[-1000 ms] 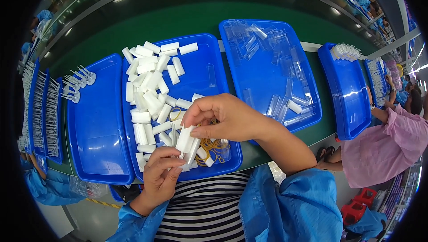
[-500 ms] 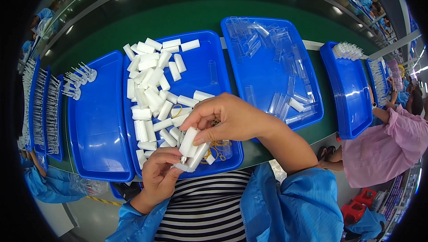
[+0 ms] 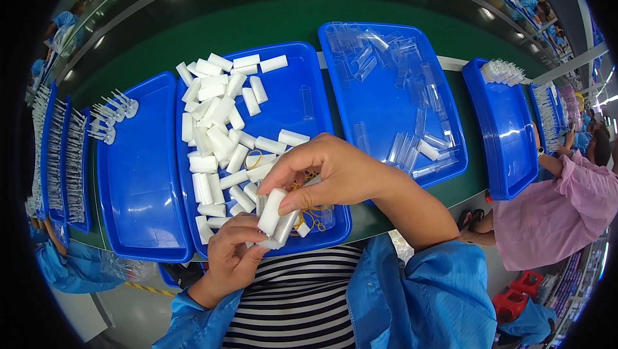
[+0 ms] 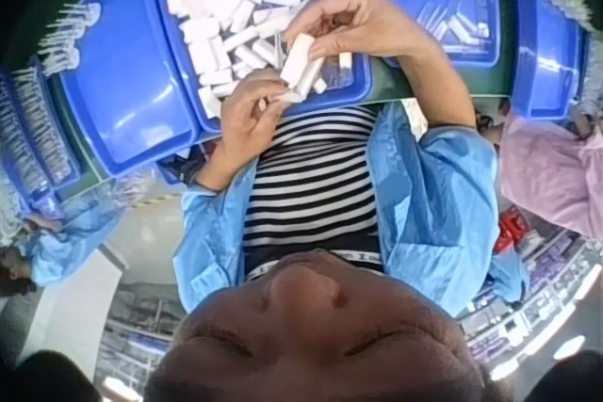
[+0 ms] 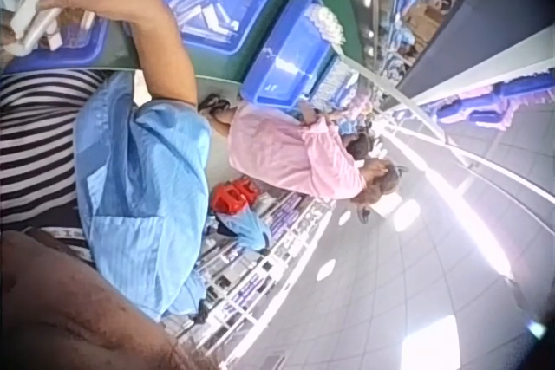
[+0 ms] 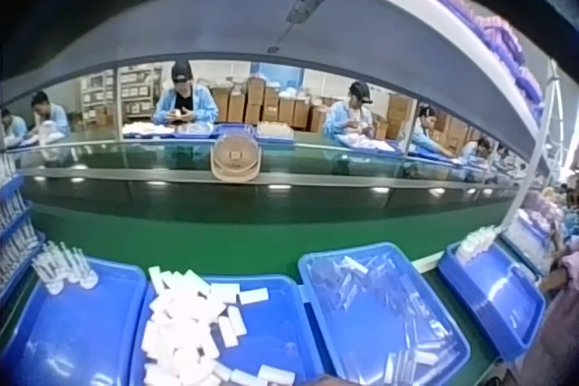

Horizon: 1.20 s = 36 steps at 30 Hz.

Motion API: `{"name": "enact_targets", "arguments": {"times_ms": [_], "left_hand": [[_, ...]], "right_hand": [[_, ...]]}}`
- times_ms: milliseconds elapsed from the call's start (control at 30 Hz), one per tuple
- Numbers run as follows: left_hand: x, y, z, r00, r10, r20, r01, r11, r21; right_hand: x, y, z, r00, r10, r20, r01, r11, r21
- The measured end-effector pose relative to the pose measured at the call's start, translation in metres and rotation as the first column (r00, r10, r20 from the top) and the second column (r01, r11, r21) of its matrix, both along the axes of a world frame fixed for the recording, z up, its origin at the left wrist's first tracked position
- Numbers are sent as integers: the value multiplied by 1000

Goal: The person assembles components by inserting foam pieces and plastic stems into clear plastic tubes, gathers the assembled pieces together into a bundle, and secures the bundle with a rubber band.

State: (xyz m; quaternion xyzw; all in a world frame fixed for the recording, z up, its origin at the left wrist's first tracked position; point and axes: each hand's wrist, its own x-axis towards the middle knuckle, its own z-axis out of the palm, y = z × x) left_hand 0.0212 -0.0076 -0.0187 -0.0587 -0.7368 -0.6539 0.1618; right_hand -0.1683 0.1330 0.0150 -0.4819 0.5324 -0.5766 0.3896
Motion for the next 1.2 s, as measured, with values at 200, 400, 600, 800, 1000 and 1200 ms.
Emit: {"name": "enact_targets", "arguments": {"times_ms": [200,400,600,800,1000,1200], "left_hand": [[-1,2,0,1000,13,-24,-16,993,-115],[-4,2,2,994,-3,-108,-18,981,-191],[-3,2,5,986,28,-162,-61,978,-201],[-4,2,5,977,52,-207,-89,980,-176],[-3,2,4,981,67,-183,-100,980,-174],[-2,2,2,983,99,-157,-128,975,-185]], "right_hand": [[8,-2,10,990,-106,-94,115,988,99],[3,0,0,919,-365,152,346,928,137],[5,2,10,862,-379,335,328,923,201],[2,3,5,846,-413,338,364,910,200],[4,3,7,858,-370,356,308,926,219],[7,1,10,880,-319,352,220,930,294]]}}
